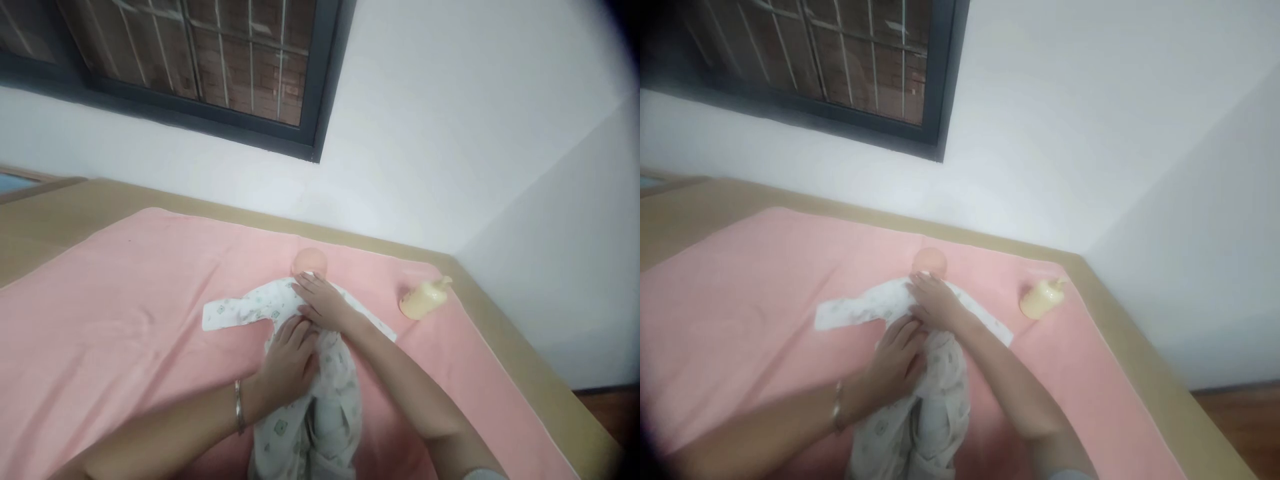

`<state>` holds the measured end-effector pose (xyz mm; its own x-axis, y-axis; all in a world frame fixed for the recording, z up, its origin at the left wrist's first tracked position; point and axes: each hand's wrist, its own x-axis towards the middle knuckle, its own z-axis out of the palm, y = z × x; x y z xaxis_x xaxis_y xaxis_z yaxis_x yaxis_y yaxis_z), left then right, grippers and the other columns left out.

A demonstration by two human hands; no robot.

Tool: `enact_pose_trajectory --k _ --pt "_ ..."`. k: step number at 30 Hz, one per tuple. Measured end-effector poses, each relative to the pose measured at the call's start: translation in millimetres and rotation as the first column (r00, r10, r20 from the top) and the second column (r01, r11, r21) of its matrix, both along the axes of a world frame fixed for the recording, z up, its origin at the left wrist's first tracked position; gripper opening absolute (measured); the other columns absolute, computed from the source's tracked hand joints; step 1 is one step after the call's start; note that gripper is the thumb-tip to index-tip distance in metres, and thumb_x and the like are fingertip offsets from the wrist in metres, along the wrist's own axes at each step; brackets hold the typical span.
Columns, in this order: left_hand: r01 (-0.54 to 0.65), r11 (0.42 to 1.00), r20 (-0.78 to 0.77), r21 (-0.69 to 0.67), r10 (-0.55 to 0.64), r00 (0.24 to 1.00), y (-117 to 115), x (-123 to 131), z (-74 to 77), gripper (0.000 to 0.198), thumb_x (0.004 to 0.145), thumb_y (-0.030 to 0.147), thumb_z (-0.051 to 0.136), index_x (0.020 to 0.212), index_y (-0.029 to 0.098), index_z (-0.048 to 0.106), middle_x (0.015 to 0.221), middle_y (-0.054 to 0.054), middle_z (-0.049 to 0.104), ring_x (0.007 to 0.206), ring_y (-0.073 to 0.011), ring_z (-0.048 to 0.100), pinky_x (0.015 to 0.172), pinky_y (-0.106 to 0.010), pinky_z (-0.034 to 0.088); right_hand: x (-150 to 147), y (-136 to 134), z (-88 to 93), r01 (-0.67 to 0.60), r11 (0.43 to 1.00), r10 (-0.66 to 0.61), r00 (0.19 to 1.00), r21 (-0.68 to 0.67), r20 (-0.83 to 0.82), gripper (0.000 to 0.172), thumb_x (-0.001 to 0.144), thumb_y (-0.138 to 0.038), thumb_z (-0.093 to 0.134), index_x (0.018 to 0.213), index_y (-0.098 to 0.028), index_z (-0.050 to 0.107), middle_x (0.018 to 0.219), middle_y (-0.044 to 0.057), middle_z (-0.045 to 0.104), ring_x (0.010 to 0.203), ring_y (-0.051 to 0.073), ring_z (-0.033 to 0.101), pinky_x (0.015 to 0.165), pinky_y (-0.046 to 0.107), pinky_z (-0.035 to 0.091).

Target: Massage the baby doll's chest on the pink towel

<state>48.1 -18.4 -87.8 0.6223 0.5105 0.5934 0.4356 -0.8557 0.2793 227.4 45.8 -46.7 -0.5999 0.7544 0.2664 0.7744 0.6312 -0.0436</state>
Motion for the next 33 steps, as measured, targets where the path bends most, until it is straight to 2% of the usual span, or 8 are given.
enact_pose_trajectory --k 4,9,13,19,27,31,33 --pt "-0.015 1.0 0.003 0.015 0.015 1.0 0.4 0.2 -1.9 0.033 0.08 0.016 0.048 0.111 0.012 0.059 0.119 -0.015 0.053 0.118 -0.0312 0.042 0.103 -0.051 0.037 3.4 0.6 -2.6 0.053 0.997 -0.049 0.997 0.062 -0.059 0.055 0.095 -0.036 0.04 0.141 -0.005 0.037 0.149 0.018 0.03 0.14 0.027 0.018 0.114 0.048 0.016" --pt "-0.005 0.999 0.001 0.033 0.005 1.0 1.6 0.0 -1.5 0.032 0.08 0.016 0.049 0.111 0.013 0.059 0.118 -0.014 0.053 0.117 -0.0308 0.042 0.102 -0.049 0.038 6.4 0.3 -6.7 0.046 0.998 -0.044 0.997 0.036 -0.062 0.05 0.095 -0.034 0.039 0.138 -0.008 0.042 0.146 0.017 0.035 0.138 0.027 0.024 0.113 0.047 0.018" --pt "0.016 0.999 0.015 0.052 -0.017 1.0 5.0 0.3 -4.2 0.032 0.08 0.015 0.05 0.111 0.012 0.059 0.118 -0.014 0.053 0.117 -0.0311 0.042 0.101 -0.05 0.038 4.4 4.7 -10.3 0.108 0.99 -0.095 0.985 0.086 -0.141 0.056 0.095 -0.038 0.04 0.141 -0.006 0.036 0.147 0.019 0.032 0.138 0.027 0.022 0.112 0.048 0.019" --pt "0.041 0.996 0.039 0.074 -0.044 0.998 13.3 2.9 -9.2 0.033 0.08 0.014 0.05 0.113 0.014 0.057 0.119 -0.014 0.052 0.114 -0.0307 0.043 0.096 -0.051 0.039 -4.9 3.2 -14.2 0.133 0.988 -0.126 0.988 0.073 -0.088 0.048 0.094 -0.033 0.045 0.136 -0.012 0.043 0.143 0.015 0.04 0.133 0.026 0.031 0.112 0.045 0.018" --pt "0.088 0.993 0.031 0.082 -0.091 0.995 17.9 4.0 -2.4 0.026 0.081 0.015 0.049 0.104 0.017 0.061 0.112 -0.012 0.057 0.108 -0.0279 0.048 0.091 -0.047 0.042 -6.7 -0.8 -4.8 0.086 0.99 -0.083 0.996 0.112 -0.027 0.045 0.094 -0.033 0.046 0.135 -0.013 0.044 0.144 0.014 0.04 0.134 0.026 0.03 0.111 0.045 0.02" --pt "0.104 0.992 0.007 0.069 -0.104 0.995 22.7 5.6 -1.4 0.027 0.082 0.017 0.048 0.104 0.017 0.063 0.111 -0.012 0.059 0.107 -0.0273 0.049 0.092 -0.046 0.042 -6.6 -4.0 -4.5 0.128 0.986 -0.123 0.991 0.104 -0.054 0.043 0.095 -0.033 0.046 0.133 -0.013 0.047 0.144 0.013 0.04 0.134 0.026 0.031 0.111 0.044 0.021" --pt "0.101 0.995 0.007 0.022 -0.101 0.995 26.8 7.5 1.4 0.026 0.083 0.02 0.046 0.1 0.018 0.066 0.105 -0.011 0.062 0.102 -0.0258 0.052 0.09 -0.044 0.042 -5.2 -10.1 -5.7 0.148 0.985 -0.14 0.986 0.089 -0.094 0.041 0.096 -0.032 0.044 0.133 -0.014 0.048 0.145 0.011 0.039 0.136 0.025 0.028 0.112 0.043 0.019"
